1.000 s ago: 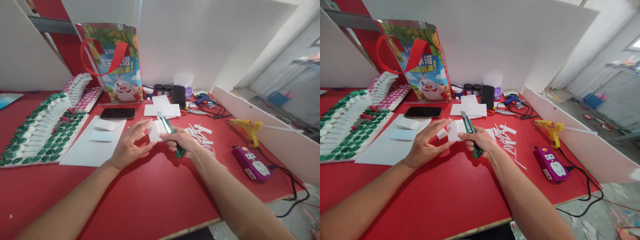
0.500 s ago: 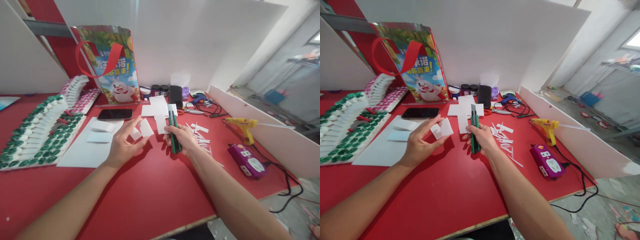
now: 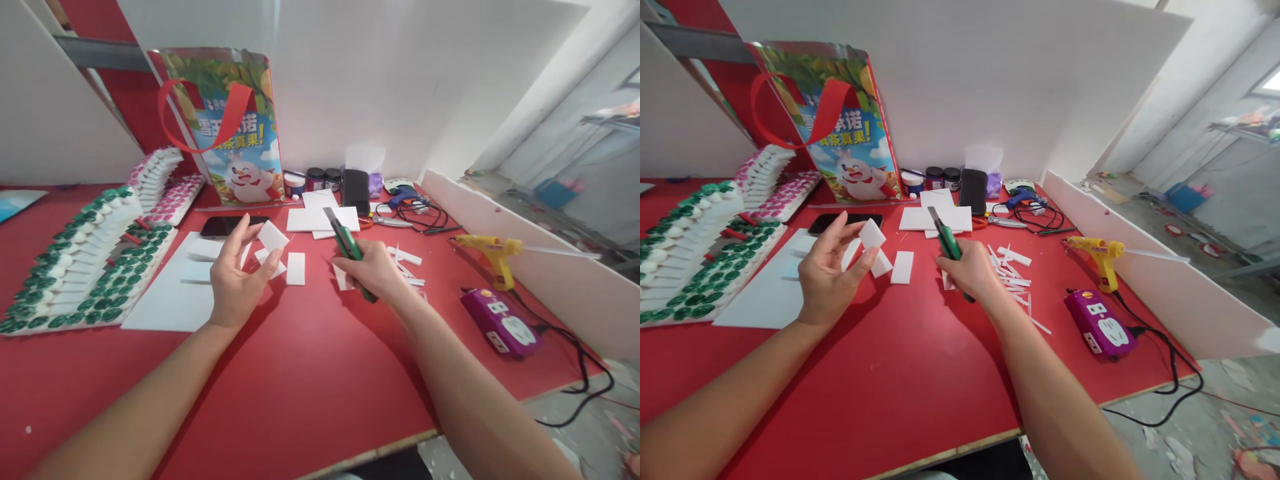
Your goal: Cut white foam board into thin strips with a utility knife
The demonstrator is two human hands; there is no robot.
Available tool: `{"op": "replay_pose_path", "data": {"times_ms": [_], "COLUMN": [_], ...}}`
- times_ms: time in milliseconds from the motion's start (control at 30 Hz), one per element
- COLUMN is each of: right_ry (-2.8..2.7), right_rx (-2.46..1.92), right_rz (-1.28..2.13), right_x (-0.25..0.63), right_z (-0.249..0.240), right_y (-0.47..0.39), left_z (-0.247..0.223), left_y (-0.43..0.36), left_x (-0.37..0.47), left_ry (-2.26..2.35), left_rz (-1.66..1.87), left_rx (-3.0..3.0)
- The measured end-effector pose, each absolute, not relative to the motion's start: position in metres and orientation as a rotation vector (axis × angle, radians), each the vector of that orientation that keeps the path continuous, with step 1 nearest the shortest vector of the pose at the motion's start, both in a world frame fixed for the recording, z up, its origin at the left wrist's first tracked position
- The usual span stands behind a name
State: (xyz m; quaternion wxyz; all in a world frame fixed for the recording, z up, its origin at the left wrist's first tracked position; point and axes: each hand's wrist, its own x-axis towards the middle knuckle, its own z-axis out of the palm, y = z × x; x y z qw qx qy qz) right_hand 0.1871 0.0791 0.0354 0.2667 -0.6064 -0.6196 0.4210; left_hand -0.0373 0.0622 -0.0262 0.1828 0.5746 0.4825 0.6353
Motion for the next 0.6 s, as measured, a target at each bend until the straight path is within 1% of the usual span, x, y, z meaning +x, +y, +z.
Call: {"op": "replay_pose_path", "data": {"times_ms": [67,100,200,267,400,500,600], "right_ry": [-1.881,-1.990,-2.241,-2.285,-2.176,-2.141,-2.197], "right_rx": [-1.774,-1.838,-1.812,-1.771,-1.816,-1.803,-1.740], "right_rz": [0.965,0.936,0.726,0.776,1.016,1.036,0.975], "right_x": [0.209,0.218,0.234,0.235,0.231,0.232,0.233], "right_z": [0.038,0.040,0.042,0.042,0.040,0.039,0.037], "right_y": [0.079,0.078,0.077,0.076,0.077,0.078,0.080], "left_z": [-0.026,-0.025,-0.024,-0.024,-0.026,-0.025,-0.022], "left_y": [0.063,0.063,0.064,0.066,0.066,0.063,0.057], "left_x": [-0.037,-0.037,-0.037,-0.037,-0.037,-0.035,-0.032], "left_ry": [1.357,1.346,1.316,1.319,1.275,1.247,1.290], "left_rz": [1.796,1.808,1.867,1.891,1.888,1.804,1.640], "left_rx": [1.602,1.581,1.470,1.402,1.372,1.452,1.616]}}
